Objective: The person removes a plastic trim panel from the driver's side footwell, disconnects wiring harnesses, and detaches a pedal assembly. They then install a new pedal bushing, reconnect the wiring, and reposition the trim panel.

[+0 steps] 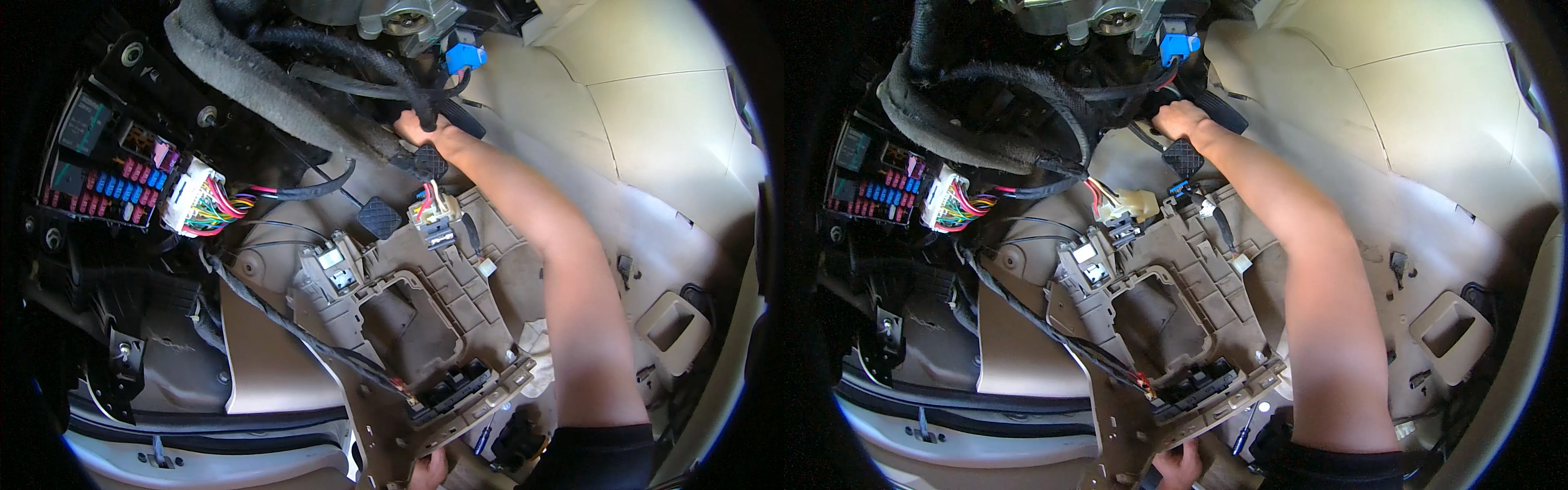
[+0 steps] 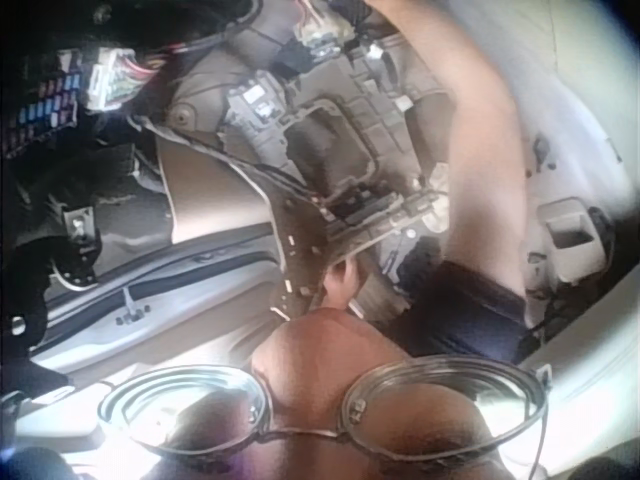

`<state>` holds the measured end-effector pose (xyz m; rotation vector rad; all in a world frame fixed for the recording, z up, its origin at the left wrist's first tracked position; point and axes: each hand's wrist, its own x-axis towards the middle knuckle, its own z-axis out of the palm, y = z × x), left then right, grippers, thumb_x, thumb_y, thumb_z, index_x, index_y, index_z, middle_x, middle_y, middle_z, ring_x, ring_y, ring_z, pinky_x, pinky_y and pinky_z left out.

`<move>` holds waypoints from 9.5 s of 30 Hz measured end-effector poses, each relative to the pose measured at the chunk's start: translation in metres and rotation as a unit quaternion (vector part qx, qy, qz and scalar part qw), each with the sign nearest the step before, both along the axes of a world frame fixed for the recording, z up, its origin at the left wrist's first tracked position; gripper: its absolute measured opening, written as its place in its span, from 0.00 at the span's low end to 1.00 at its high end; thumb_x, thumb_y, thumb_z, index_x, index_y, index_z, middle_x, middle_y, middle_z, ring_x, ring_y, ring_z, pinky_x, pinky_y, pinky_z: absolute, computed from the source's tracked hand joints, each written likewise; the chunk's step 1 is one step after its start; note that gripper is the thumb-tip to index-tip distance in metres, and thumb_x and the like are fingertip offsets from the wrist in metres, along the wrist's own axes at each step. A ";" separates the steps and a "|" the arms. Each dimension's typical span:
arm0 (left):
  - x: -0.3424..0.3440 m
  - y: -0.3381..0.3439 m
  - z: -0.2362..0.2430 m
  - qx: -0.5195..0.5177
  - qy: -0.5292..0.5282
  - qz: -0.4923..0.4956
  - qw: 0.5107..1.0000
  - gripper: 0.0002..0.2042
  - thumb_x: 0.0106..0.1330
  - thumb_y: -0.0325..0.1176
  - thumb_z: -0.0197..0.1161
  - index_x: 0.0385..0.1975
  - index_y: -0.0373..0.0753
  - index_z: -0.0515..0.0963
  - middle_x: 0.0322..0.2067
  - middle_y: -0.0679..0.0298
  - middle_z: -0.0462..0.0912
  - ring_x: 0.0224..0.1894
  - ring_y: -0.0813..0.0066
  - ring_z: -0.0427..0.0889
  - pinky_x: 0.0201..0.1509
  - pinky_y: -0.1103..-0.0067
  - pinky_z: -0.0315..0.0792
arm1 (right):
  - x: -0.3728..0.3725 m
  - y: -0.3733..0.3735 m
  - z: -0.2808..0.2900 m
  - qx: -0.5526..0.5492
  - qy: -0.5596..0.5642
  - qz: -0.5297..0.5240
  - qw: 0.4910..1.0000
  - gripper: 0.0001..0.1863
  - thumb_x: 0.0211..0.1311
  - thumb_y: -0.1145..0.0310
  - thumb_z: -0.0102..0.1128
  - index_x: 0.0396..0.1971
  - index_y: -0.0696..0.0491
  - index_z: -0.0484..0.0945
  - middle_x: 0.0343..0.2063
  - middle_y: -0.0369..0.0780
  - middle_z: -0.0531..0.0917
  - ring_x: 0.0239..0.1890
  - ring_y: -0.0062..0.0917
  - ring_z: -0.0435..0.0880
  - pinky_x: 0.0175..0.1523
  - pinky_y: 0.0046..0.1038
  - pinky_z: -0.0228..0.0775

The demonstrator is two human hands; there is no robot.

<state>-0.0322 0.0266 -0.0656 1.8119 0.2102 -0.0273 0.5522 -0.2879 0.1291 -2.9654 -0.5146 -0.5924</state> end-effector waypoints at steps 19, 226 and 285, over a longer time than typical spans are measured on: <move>0.015 -0.013 0.017 0.008 -0.158 0.022 0.987 0.08 0.74 0.20 0.64 0.50 0.31 0.81 0.45 0.60 0.87 0.46 0.73 0.84 0.51 0.74 0.79 | 0.026 -0.005 -0.027 0.086 -0.049 0.035 0.994 0.15 0.68 0.66 0.55 0.44 0.50 0.91 0.45 0.49 0.90 0.51 0.45 0.90 0.56 0.45 0.83; 0.044 -0.053 0.101 0.190 -0.206 -0.019 0.960 0.09 0.69 0.33 0.70 0.31 0.32 0.84 0.22 0.57 0.83 0.24 0.69 0.81 0.33 0.72 0.75 | -0.093 -0.028 0.038 0.176 0.024 -0.116 0.977 0.22 0.72 0.52 0.57 0.50 0.55 0.86 0.48 0.52 0.89 0.51 0.50 0.88 0.58 0.48 0.80; 0.037 -0.041 0.076 0.216 -0.193 -0.049 0.956 0.10 0.72 0.37 0.71 0.38 0.36 0.85 0.26 0.61 0.85 0.27 0.75 0.82 0.35 0.76 0.76 | 0.000 -0.057 -0.012 -0.125 0.005 -0.065 0.990 0.13 0.68 0.58 0.58 0.39 0.46 0.89 0.40 0.47 0.90 0.44 0.43 0.90 0.46 0.40 0.84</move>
